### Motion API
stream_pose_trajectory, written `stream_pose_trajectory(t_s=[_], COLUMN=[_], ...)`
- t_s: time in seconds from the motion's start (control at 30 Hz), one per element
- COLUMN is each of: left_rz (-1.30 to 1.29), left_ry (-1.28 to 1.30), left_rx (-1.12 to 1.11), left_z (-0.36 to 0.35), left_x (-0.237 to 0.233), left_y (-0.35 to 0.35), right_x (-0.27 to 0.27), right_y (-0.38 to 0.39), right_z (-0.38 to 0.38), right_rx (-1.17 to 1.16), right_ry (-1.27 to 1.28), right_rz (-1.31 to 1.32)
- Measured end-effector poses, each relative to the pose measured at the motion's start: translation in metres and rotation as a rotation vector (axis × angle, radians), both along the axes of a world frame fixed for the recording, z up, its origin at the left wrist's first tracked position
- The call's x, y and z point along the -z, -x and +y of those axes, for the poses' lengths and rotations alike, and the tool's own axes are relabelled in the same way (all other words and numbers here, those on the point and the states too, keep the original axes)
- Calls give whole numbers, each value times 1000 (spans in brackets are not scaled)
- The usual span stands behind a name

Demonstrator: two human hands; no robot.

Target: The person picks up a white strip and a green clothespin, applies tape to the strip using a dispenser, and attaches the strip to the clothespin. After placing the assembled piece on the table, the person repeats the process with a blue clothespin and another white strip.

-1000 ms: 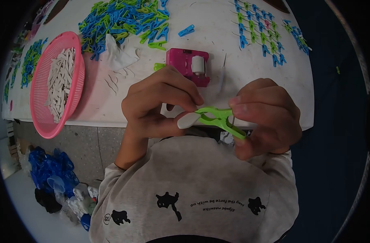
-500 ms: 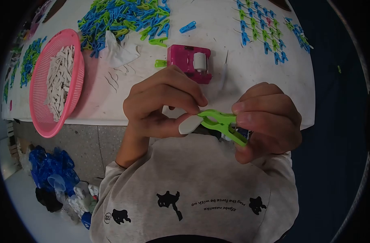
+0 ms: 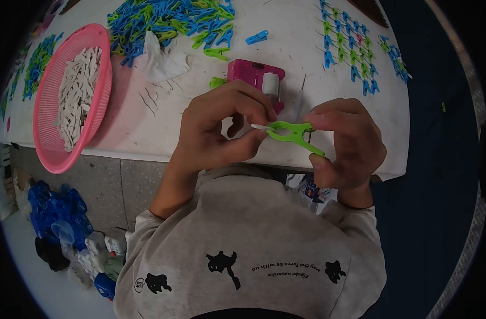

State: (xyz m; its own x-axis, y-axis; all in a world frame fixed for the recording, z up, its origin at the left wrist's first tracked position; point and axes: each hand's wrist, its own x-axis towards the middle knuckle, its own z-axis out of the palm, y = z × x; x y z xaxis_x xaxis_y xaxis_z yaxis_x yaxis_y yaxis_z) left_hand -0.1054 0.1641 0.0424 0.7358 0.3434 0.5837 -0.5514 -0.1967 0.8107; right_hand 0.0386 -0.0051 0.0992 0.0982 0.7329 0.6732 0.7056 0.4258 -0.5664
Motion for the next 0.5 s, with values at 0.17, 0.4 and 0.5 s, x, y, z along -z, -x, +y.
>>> stream_pose_trajectory(t_s=[0.17, 0.4, 0.5], left_rz=[89, 99, 193], left_ry=[76, 89, 136], left_rx=[73, 66, 90], left_z=[8, 21, 24], left_x=[6, 10, 11], left_y=[7, 14, 16], right_x=[7, 14, 6], right_y=[5, 10, 7], right_z=[4, 15, 20], right_rx=[18, 12, 42], right_ry=[67, 106, 225], right_rz=[157, 237, 155])
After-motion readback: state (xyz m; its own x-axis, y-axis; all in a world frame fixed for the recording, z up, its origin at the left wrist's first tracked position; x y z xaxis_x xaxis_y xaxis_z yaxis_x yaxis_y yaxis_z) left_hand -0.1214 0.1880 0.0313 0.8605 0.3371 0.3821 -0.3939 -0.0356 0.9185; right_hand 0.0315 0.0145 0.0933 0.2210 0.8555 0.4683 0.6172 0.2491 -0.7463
